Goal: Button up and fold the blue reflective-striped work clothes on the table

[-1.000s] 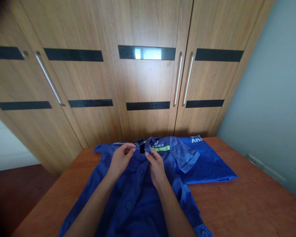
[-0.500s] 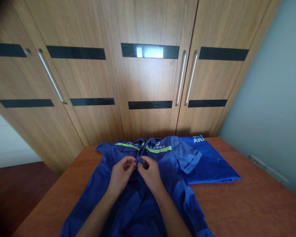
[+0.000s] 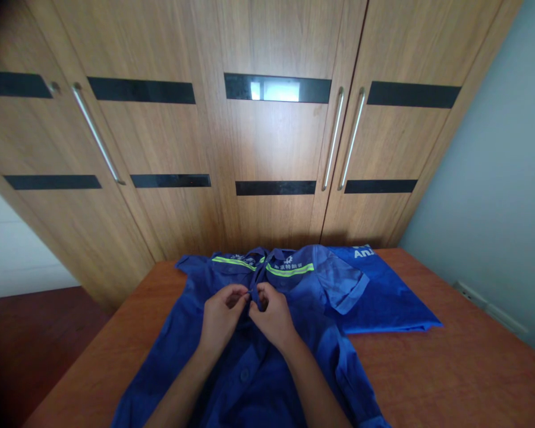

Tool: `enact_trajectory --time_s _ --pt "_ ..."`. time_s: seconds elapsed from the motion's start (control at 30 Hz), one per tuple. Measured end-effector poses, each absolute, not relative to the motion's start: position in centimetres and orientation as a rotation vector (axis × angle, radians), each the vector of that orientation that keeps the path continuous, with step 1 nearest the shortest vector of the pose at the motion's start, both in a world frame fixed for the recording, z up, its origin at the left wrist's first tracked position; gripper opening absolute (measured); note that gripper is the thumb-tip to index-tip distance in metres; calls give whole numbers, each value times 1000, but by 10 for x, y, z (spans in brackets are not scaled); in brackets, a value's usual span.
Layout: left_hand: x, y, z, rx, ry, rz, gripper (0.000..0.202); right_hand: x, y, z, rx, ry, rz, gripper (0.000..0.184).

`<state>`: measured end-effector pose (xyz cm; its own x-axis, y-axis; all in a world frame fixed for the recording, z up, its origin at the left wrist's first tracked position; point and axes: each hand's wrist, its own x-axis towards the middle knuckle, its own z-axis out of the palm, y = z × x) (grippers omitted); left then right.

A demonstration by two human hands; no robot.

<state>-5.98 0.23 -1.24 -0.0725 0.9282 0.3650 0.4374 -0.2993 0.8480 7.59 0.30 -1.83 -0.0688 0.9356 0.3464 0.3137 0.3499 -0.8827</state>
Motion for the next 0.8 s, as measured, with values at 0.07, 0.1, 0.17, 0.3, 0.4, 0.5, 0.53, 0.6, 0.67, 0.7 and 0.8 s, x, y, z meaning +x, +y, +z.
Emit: enact_trajectory --time_s 0.07,0.1,0.17,0.3,0.4,0.5,0.53,0.6,0.67,0.7,0.8 --pt "-59 2 -12 1720 1476 1341 11 75 2 -19 -1156 -1640 739 21" --pt "-59 2 -12 1714 1481 1335 11 75 2 -19 -1160 -1661 728 21" --pt "-59 2 -12 1714 1484 1327 11 74 1 -21 -1182 -1708 707 22" --pt "-59 2 -13 1748 1463 1319 10 75 -1 -24 -1325 -1833 597 31" --pt "-59 2 -13 1791 1441 1319 12 75 -5 -21 -1446 -1943 472 33" --pt "-59 1 -12 1831 1445 1316 15 73 -10 -13 -1546 -2035 405 32" --pt "-59 1 -12 1841 1451 1313 16 73 -11 -11 -1578 -2053 386 31" --pt "-58 1 -12 1849 1466 1300 17 71 -14 -6 -1624 -2071 350 28" --pt "-58 1 -12 1830 1479 1289 16 69 -16 -4 -1634 -2084 331 28" --pt "-58 1 -12 1817 1481 1284 17 69 -17 -3 -1629 -2090 327 29" --pt "-58 0 -13 1783 1480 1276 18 68 -19 -2 -1598 -2102 331 36"
